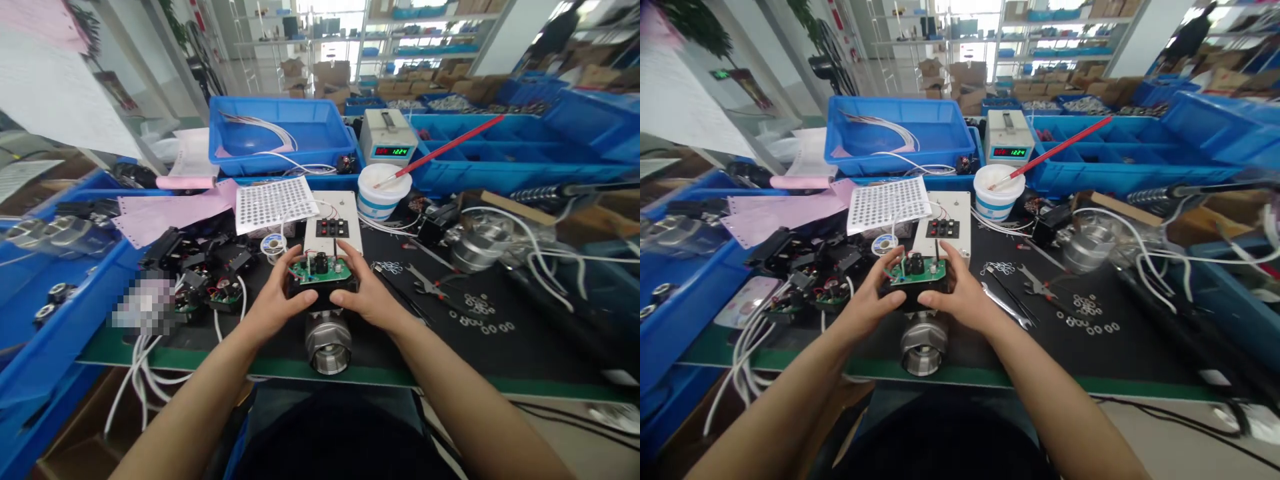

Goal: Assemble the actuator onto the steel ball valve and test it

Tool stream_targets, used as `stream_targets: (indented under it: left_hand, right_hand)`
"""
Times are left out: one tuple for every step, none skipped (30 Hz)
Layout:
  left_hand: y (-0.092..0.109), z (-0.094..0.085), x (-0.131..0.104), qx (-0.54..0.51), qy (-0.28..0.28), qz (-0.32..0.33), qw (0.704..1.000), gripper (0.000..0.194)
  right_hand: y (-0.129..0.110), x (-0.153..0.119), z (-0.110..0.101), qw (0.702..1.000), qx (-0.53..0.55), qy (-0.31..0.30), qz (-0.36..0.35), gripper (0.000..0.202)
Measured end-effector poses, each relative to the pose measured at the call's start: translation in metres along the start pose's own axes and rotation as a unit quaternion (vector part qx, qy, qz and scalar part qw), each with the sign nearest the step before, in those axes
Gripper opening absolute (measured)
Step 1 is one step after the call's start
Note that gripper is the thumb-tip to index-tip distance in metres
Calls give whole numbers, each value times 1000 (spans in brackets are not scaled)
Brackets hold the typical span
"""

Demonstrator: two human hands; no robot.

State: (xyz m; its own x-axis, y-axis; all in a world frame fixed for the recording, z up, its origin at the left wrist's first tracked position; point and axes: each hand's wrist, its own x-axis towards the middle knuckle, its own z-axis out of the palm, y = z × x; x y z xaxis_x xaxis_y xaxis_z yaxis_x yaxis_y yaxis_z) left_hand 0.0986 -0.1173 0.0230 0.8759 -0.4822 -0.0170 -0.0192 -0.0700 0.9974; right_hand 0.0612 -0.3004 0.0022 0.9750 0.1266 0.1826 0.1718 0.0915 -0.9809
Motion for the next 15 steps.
stream_targets:
  left_hand:
    - [1,4,0,9,18,-2,1000,82]
    - [2,7,0,21,33,-3,999,81]
    - [2,9,0,31,46,-3,998,81]
    - [2,10,0,40,57,-2,998,82]
    - [2,10,0,45,66,-2,997,82]
    - [0,9,0,46,73,-3,996,82]
    - [-2,9,1,44,78,-5,996,82]
    - [-4,9,1,37,81,-9,996,82]
    - [-7,8,2,28,83,-12,996,81]
    - [-9,8,3,19,85,-14,996,81]
    - [-11,8,3,11,89,-13,996,82]
    - [-13,8,4,4,93,-11,996,82]
    - [-15,8,5,-3,97,-8,995,82]
    - [-17,7,6,-10,99,-6,995,82]
    - [-18,7,6,-16,99,-4,995,82]
  right_hand:
    - [-4,-2,-10,999,-25,-22,1,91]
    - [-9,-4,-25,997,-76,-31,6,83]
    - [-13,-8,-43,985,-172,-18,19,71]
    - [-18,-12,-64,953,-299,15,42,58]
    - [-23,-17,-85,897,-432,63,73,47]
    - [-26,-22,-105,822,-548,111,108,39]
    - [-29,-27,-123,747,-633,147,142,32]
    - [-30,-31,-138,690,-684,168,169,28]
    - [-28,-33,-149,657,-710,173,188,25]
    - [-25,-34,-156,641,-722,170,200,23]
    - [-21,-33,-160,623,-736,160,209,23]
    - [-16,-31,-161,608,-750,149,214,22]
    - [-10,-27,-160,595,-761,138,217,22]
    - [-5,-23,-158,585,-771,128,217,23]
    - [-2,-19,-155,577,-779,117,215,25]
